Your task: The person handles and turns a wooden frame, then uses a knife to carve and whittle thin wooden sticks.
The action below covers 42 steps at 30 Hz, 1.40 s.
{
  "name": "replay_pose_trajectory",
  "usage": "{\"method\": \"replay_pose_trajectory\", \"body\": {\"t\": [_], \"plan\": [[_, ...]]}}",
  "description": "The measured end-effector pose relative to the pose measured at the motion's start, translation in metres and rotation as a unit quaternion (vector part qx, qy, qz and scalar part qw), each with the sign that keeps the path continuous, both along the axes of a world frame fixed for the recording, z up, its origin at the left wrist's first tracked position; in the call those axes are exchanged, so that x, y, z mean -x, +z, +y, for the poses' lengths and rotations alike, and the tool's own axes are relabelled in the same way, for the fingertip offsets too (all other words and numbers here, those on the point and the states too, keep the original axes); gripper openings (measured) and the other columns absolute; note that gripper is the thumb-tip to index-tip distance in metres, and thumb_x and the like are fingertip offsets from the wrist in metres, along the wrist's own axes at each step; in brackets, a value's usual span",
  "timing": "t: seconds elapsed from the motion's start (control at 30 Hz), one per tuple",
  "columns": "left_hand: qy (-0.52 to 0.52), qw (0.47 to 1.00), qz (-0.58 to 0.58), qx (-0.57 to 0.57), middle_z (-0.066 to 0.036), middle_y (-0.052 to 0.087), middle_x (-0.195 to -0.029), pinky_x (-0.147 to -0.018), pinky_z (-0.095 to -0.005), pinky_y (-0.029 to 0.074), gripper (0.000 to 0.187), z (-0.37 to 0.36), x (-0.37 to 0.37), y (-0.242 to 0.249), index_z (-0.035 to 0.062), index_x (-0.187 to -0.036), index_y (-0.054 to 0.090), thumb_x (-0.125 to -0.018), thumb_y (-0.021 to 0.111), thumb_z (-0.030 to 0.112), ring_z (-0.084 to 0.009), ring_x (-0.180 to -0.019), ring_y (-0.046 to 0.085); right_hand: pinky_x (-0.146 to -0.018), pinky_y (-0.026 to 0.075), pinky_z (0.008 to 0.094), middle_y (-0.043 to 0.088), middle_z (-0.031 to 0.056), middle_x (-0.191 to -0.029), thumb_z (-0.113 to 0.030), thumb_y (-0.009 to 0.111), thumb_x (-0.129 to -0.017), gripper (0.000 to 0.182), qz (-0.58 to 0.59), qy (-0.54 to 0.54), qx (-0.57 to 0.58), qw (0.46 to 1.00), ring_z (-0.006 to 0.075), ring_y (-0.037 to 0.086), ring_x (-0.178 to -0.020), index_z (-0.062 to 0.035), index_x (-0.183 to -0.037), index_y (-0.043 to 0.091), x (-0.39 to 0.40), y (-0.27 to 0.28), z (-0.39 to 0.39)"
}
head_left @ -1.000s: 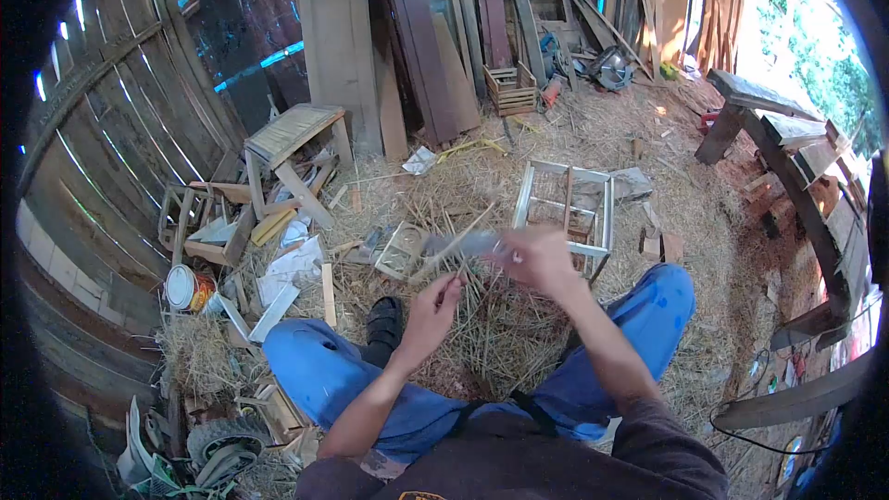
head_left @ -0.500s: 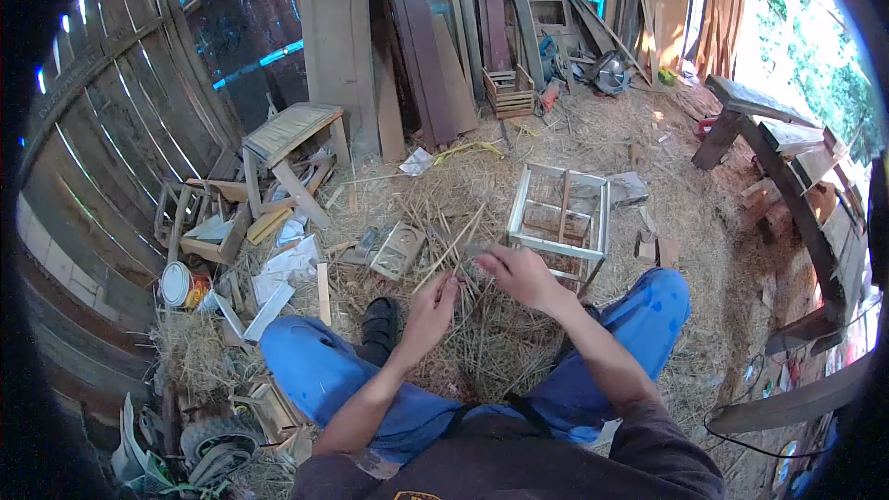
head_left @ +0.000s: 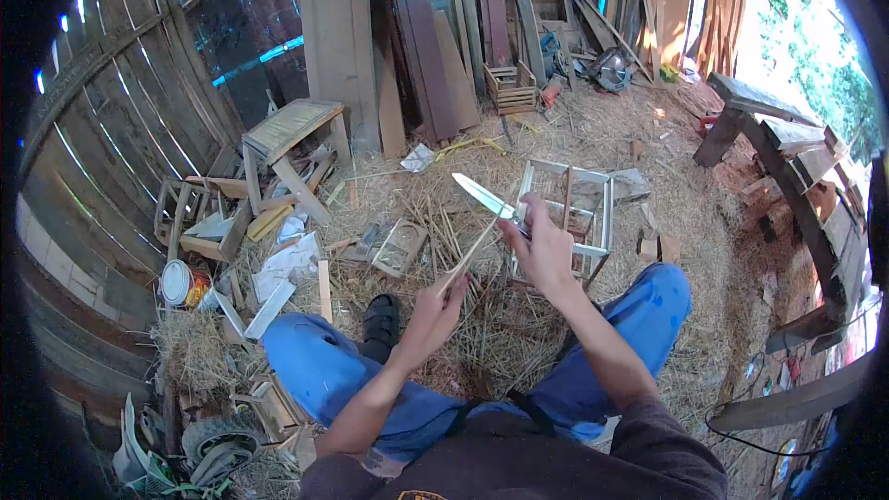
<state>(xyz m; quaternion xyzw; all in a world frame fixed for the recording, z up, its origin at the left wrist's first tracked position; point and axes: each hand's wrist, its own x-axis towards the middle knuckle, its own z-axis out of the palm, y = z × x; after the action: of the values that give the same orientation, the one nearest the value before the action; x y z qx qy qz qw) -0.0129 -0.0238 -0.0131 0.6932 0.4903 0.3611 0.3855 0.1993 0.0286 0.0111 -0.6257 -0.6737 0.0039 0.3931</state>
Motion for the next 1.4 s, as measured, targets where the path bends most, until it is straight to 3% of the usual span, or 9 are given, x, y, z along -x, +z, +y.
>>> {"method": "replay_pose_trajectory", "body": {"t": [0.07, 0.27, 0.47, 0.63, 0.8, 0.87, 1.23, 1.33, 1.4], "plan": [[0.006, 0.999, 0.023, -0.027, -0.017, 0.07, -0.104, -0.086, -0.035, 0.049, 0.03, 0.001, -0.002, 0.003, -0.0007, -0.125, 0.06, -0.103, 0.052, 0.019, -0.0216, -0.096, 0.065, -0.052, 0.049, 0.0448, 0.065, 0.0119, -0.079, -0.028, 0.066, -0.093, 0.028, -0.022, 0.038, -0.105, 0.993, 0.0338, 0.065, -0.062, -0.0126, -0.116, 0.063, 0.001, 0.0, 0.001], [0.005, 0.999, -0.013, 0.04, -0.02, 0.068, -0.114, -0.095, -0.0346, 0.047, 0.035, 0.001, 0.0, 0.005, -0.0005, -0.127, 0.058, -0.103, 0.053, 0.024, -0.0288, -0.108, 0.065, -0.053, 0.05, 0.0403, 0.061, 0.0078, -0.084, -0.022, 0.069, -0.09, 0.031, -0.056, 0.049, -0.124, 0.989, 0.0284, 0.066, -0.067, -0.0137, -0.119, 0.063, 0.0, -0.005, 0.001], [0.024, 0.997, 0.067, -0.002, -0.019, 0.071, -0.102, -0.087, -0.0347, 0.05, 0.032, 0.007, 0.001, 0.0, 0.0006, -0.121, 0.063, -0.102, 0.054, 0.025, -0.028, -0.097, 0.069, -0.057, 0.051, 0.0413, 0.063, 0.01, -0.083, -0.021, 0.068, -0.091, 0.024, -0.031, 0.037, -0.08, 0.996, 0.0308, 0.066, -0.07, -0.0108, -0.113, 0.068, 0.001, -0.008, 0.002], [0.051, 0.997, 0.059, 0.004, -0.019, 0.072, -0.096, -0.079, -0.0371, 0.052, 0.029, 0.008, 0.002, -0.008, -0.0007, -0.111, 0.066, -0.1, 0.055, 0.023, -0.0313, -0.089, 0.07, -0.054, 0.041, 0.0283, 0.061, 0.0019, -0.072, -0.021, 0.063, -0.097, 0.019, 0.162, 0.115, -0.038, 0.979, 0.0146, 0.056, -0.061, -0.0037, -0.103, 0.07, -0.004, -0.018, 0.013], [0.058, 0.997, 0.039, -0.029, -0.019, 0.067, -0.084, -0.069, -0.039, 0.048, 0.028, 0.009, 0.002, -0.012, 0.0005, -0.106, 0.066, -0.1, 0.055, 0.025, -0.0326, -0.076, 0.066, -0.049, 0.029, 0.0208, 0.053, -0.0062, -0.067, -0.026, 0.059, -0.102, 0.027, 0.379, 0.209, 0.099, 0.896, 0.0006, 0.04, -0.055, -0.0025, -0.093, 0.069, -0.017, -0.022, 0.019], [0.06, 0.995, 0.002, -0.076, -0.021, 0.059, -0.066, -0.057, -0.0438, 0.042, 0.03, 0.009, 0.001, -0.013, 0.002, -0.101, 0.065, -0.101, 0.055, 0.03, -0.0366, -0.058, 0.058, -0.046, 0.027, 0.0199, 0.053, -0.0057, -0.068, -0.027, 0.059, -0.102, 0.026, 0.432, 0.206, 0.145, 0.866, 0.0005, 0.039, -0.052, -0.004, -0.095, 0.068, -0.018, -0.013, 0.016], [0.117, 0.991, 0.038, -0.061, -0.014, 0.055, -0.064, -0.056, -0.0378, 0.041, 0.033, 0.023, 0.011, -0.006, 0.0017, -0.1, 0.064, -0.102, 0.052, 0.032, -0.024, -0.055, 0.052, -0.039, 0.022, 0.0172, 0.054, -0.0036, -0.074, -0.034, 0.06, -0.1, 0.024, 0.656, 0.239, 0.303, 0.649, 0.0, 0.033, -0.046, -0.0097, -0.099, 0.061, -0.03, 0.016, -0.003], [0.149, 0.986, 0.002, -0.078, -0.012, 0.056, -0.066, -0.057, -0.0357, 0.042, 0.033, 0.029, 0.017, -0.006, -0.0006, -0.101, 0.064, -0.102, 0.053, 0.031, -0.0205, -0.057, 0.053, -0.039, 0.028, 0.0229, 0.057, -0.002, -0.071, -0.036, 0.064, -0.098, 0.029, 0.572, 0.232, 0.3, 0.727, 0.0047, 0.042, -0.047, -0.0069, -0.098, 0.063, -0.025, 0.011, -0.006], [0.157, 0.986, -0.009, -0.063, -0.013, 0.063, -0.072, -0.06, -0.035, 0.044, 0.033, 0.027, 0.016, 0.005, -0.0036, -0.103, 0.063, -0.101, 0.055, 0.029, -0.0211, -0.062, 0.057, -0.041, 0.031, 0.0243, 0.057, -0.0017, -0.071, -0.036, 0.065, -0.097, 0.03, 0.391, 0.198, 0.197, 0.877, 0.0052, 0.044, -0.049, -0.0054, -0.097, 0.062, -0.02, 0.004, -0.003]]}}
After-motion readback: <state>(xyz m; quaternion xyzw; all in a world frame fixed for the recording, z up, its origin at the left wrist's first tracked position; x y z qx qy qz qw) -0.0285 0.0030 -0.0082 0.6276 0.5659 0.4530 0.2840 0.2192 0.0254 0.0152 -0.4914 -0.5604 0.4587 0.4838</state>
